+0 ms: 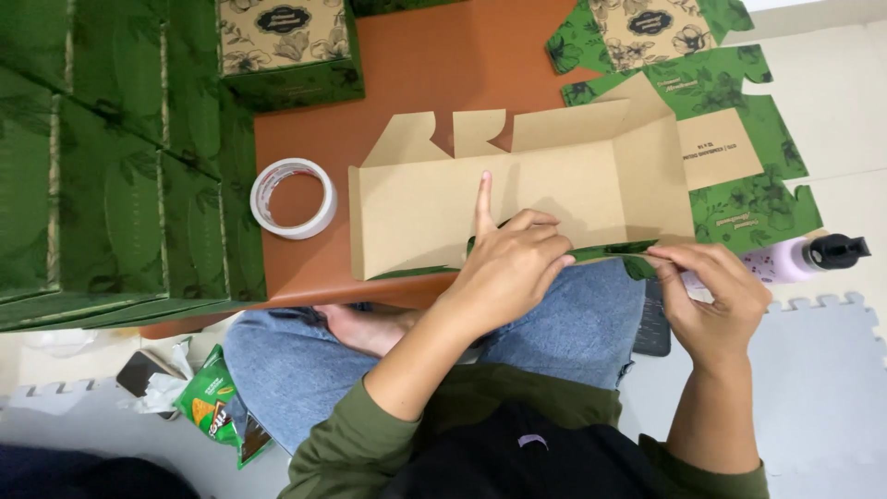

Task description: Assembling green printed cardboard boxes by folding flat sheets along pre-scored lines.

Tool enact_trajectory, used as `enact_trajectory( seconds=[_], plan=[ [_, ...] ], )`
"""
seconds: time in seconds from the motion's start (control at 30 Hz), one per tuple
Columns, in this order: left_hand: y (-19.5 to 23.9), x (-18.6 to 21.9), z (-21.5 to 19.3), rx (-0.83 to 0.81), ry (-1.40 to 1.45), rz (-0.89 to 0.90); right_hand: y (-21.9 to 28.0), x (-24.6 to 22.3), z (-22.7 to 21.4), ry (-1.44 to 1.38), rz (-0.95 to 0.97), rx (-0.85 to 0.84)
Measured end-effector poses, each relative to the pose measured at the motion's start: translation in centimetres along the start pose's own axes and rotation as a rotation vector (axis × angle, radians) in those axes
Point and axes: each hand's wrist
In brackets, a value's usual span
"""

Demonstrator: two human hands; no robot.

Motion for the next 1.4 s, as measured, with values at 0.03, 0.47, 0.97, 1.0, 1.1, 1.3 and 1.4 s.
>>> enact_trajectory(
  seconds=[0.03, 0.47, 0.97, 1.0, 1.1, 1.3, 1.4],
  plan=[
    [0.0, 0.0, 0.0, 0.001, -0.002, -0.003, 0.1, 0.1, 0.0, -0.002, -0.001, -0.003],
    [0.5, -0.2, -0.4, 0.037, -0.008, 0.008, 0.3, 1.2, -0.2, 0.127, -0.081, -0.128],
    [1.4, -1.4, -1.5, 0.049, -0.003, 0.095, -2.0, -0.5, -2.4, 0.216, -0.032, -0.393],
    [1.5, -1.6, -1.7, 0.035, 0.017, 0.122, -2.2, -0.4, -2.8, 0.231, -0.004, -0.457],
    [2.1, -1.9, -2.6, 0.035, -0.040, 0.161, -1.5, -0.2, -3.2, 0.192, 0.045, -0.501],
    [3.5, -4.3, -5.3, 0.038, -0.138, 0.056, -0.6, 0.5, -2.5, 0.365, -0.082, -0.451],
    [4.2, -5.5, -7.1, 0.155, -0.296, -0.127, 0.2, -0.9, -1.4, 0.302, 0.049, -0.556]
  ],
)
Point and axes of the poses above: each hand's wrist, its own y-axis away from the middle knuckle, its own z-axis out of the palm, x = y × z, and after that the axes turned 13 degrees about -y, right-handed
